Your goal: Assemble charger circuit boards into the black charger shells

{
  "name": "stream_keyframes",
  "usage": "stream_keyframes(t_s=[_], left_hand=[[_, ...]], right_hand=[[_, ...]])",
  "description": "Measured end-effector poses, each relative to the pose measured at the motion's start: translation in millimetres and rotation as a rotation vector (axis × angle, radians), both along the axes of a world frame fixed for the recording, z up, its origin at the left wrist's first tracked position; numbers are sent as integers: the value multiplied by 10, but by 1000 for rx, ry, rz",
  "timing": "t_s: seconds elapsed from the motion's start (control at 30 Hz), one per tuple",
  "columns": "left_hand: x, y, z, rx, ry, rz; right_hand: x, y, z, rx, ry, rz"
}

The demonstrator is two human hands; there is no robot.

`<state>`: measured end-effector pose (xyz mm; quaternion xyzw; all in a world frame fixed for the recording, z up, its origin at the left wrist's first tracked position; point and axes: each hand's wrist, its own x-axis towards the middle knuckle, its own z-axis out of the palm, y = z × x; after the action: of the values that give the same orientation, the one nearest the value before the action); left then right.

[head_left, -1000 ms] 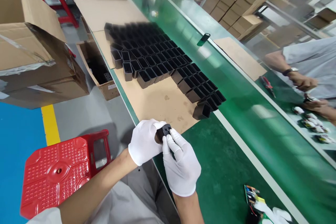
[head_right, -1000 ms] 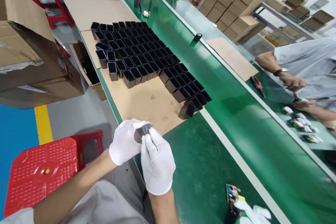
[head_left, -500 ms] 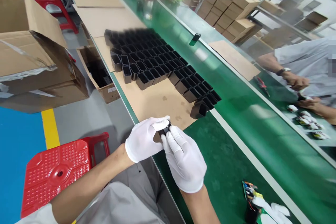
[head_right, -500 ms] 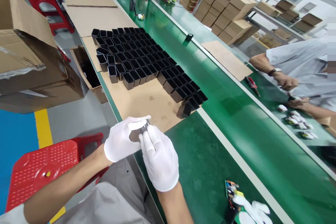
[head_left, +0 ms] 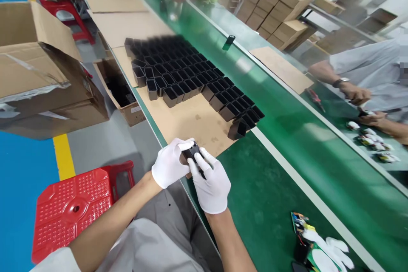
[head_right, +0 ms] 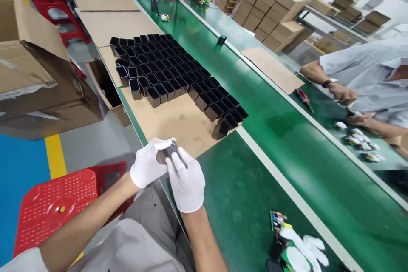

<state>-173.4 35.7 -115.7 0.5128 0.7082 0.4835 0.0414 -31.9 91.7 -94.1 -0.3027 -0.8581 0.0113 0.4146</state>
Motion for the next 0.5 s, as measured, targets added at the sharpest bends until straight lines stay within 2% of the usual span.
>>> stream_keyframes(t_s=[0.13, 0.33, 0.5], left_hand=[[-7, -15, 40, -102, -27, 8], [-29, -15, 107, -225, -77, 2], [-95, 42, 69, -243, -91, -116]], right_hand=[[-4, 46, -22, -1, -95, 43], [8, 124, 58, 38, -204, 115], [-1, 172, -23, 45, -202, 186]])
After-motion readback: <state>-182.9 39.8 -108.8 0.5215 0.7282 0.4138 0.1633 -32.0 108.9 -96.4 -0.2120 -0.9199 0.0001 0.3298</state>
